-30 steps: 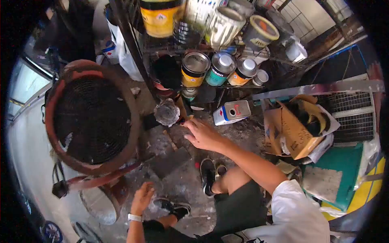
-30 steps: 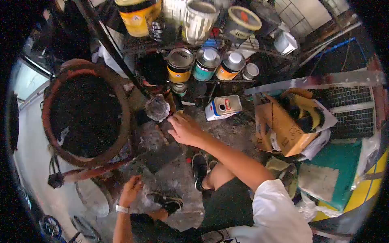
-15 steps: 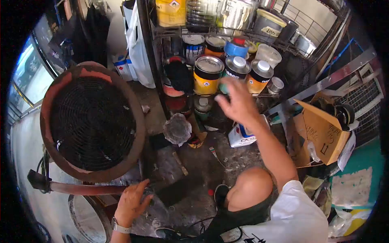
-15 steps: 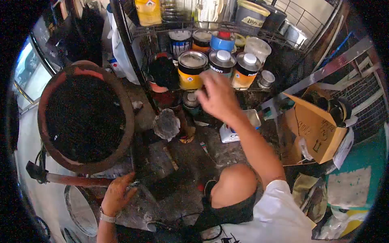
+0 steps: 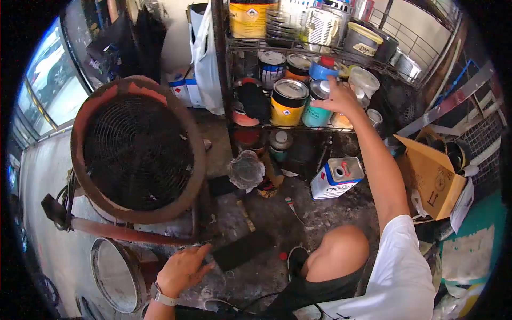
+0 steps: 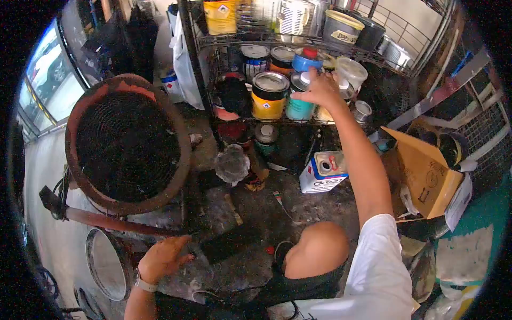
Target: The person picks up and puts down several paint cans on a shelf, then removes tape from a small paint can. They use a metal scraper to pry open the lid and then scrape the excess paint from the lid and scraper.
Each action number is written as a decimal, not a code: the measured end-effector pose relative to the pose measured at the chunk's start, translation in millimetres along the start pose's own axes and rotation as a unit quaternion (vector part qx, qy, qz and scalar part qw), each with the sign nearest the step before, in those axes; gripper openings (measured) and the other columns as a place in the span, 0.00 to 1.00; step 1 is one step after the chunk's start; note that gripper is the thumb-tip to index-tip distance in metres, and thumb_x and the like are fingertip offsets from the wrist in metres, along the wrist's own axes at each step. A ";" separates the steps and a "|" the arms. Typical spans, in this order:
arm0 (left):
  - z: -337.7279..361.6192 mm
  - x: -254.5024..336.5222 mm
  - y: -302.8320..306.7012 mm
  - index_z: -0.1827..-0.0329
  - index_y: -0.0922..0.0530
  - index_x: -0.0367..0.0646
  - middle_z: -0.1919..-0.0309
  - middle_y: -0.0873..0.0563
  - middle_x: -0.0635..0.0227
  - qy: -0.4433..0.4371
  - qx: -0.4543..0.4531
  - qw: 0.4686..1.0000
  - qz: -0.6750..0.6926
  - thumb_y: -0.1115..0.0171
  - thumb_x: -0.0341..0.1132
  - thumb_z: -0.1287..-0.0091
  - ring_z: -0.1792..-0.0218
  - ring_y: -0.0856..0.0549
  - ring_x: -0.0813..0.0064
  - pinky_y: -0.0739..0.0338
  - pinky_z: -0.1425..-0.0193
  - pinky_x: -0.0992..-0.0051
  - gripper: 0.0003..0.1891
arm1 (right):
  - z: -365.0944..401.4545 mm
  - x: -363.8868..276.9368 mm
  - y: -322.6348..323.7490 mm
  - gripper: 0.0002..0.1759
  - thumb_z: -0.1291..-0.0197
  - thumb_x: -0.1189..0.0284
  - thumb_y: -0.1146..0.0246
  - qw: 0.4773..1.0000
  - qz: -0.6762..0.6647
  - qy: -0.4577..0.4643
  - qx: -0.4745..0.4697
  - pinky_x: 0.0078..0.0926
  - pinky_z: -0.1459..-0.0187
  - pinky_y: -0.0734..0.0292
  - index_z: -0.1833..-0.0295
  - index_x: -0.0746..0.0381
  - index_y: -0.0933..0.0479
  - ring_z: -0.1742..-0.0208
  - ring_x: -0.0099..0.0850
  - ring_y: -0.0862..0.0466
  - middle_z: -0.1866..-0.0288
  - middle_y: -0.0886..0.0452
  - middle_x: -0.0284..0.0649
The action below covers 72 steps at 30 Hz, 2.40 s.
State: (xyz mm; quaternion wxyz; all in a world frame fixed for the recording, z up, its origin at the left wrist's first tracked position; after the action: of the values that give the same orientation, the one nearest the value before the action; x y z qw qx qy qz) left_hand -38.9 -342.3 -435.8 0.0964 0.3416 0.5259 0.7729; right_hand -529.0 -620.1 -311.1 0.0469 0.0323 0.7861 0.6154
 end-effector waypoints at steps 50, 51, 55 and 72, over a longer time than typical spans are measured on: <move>-10.5 -22.5 -33.5 0.30 0.28 0.39 0.51 0.14 0.49 0.050 -0.069 0.996 0.001 0.35 0.47 0.29 0.48 0.14 0.44 0.19 0.46 0.52 0.29 | 207.9 -27.8 -91.2 0.62 0.54 0.54 0.18 0.937 -0.238 0.042 0.254 0.54 0.24 0.40 0.21 0.70 0.45 0.24 0.60 0.36 0.24 0.37 0.63; -12.0 -19.0 -30.7 0.30 0.28 0.39 0.51 0.14 0.49 0.046 -0.062 0.997 -0.001 0.35 0.47 0.29 0.48 0.15 0.44 0.19 0.46 0.52 0.29 | 185.1 -9.8 -52.2 0.62 0.54 0.55 0.18 0.926 -0.243 -0.012 0.290 0.54 0.24 0.40 0.21 0.70 0.46 0.23 0.59 0.36 0.23 0.38 0.63; -11.9 -13.7 -29.1 0.30 0.28 0.39 0.50 0.14 0.48 0.032 -0.042 0.998 -0.015 0.34 0.46 0.30 0.48 0.14 0.44 0.19 0.46 0.52 0.30 | 100.7 64.8 7.4 0.63 0.58 0.55 0.15 0.881 -0.129 -0.060 0.451 0.51 0.25 0.36 0.23 0.70 0.44 0.25 0.57 0.33 0.25 0.36 0.65; -2.0 -35.6 -50.3 0.30 0.28 0.43 0.48 0.13 0.47 0.077 -0.078 0.994 -0.015 0.36 0.52 0.29 0.48 0.14 0.43 0.18 0.48 0.48 0.30 | 167.6 56.6 64.4 0.61 0.62 0.71 0.12 0.813 -0.423 0.017 0.400 0.39 0.29 0.29 0.25 0.65 0.45 0.31 0.38 0.24 0.31 0.29 0.51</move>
State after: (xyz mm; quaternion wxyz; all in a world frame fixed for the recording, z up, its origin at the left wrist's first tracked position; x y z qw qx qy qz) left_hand -24.1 -340.3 -495.6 0.0931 0.2648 0.4752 0.8339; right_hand -566.7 -436.8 -290.4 0.2721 -0.2977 0.8998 0.1667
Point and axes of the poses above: each hand's wrist, its own z-axis away from the middle knuckle, its own y-axis out of the back of the hand, x = y × z, the point moved 8 cm from there along -z, towards the middle knuckle
